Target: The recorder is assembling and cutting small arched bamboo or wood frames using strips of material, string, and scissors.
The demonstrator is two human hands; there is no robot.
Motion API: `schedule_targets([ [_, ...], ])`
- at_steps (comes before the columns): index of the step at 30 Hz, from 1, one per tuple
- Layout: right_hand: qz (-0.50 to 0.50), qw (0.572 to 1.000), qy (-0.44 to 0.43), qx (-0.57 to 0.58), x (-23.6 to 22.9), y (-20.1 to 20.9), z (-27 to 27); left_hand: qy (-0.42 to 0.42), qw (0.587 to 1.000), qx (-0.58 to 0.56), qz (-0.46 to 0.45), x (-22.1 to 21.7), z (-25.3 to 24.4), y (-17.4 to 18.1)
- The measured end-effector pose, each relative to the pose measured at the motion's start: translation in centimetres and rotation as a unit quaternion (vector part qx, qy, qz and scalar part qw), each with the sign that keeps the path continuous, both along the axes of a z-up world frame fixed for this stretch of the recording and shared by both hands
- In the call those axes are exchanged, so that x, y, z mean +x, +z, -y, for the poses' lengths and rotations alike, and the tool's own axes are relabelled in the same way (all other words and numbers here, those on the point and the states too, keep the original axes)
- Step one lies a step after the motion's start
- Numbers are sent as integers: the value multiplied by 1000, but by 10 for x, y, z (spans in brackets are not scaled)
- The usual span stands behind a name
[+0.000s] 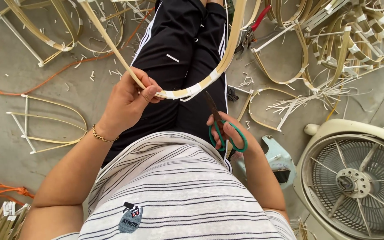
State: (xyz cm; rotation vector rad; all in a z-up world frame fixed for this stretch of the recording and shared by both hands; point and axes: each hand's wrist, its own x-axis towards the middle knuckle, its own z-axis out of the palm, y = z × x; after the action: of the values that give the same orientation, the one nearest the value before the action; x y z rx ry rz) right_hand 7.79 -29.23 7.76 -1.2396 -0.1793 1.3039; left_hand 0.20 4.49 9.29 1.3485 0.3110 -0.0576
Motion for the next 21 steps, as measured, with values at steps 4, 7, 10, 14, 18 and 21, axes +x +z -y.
schedule_targets([
  [4,11,1000,-10,0,0,5,-1,-2,1000,-11,7,-4,-1,-3],
  [7,25,999,-15,-17,-1,8,-3,-5,1000,0,8,-6,-2,-1],
  [10,22,999,-24,-15,-1,9,-5,-8,1000,14,4,-7,-3,0],
  [14,27,999,-34,-4,-1,8,-8,-14,1000,20,2,-9,-4,2],
  [18,20,998,-53,7,-2,7,-12,-27,999,43,16,-11,-5,3],
  [21,34,997,-66,-9,-8,-4,-7,-31,997,62,25,-11,-4,4],
])
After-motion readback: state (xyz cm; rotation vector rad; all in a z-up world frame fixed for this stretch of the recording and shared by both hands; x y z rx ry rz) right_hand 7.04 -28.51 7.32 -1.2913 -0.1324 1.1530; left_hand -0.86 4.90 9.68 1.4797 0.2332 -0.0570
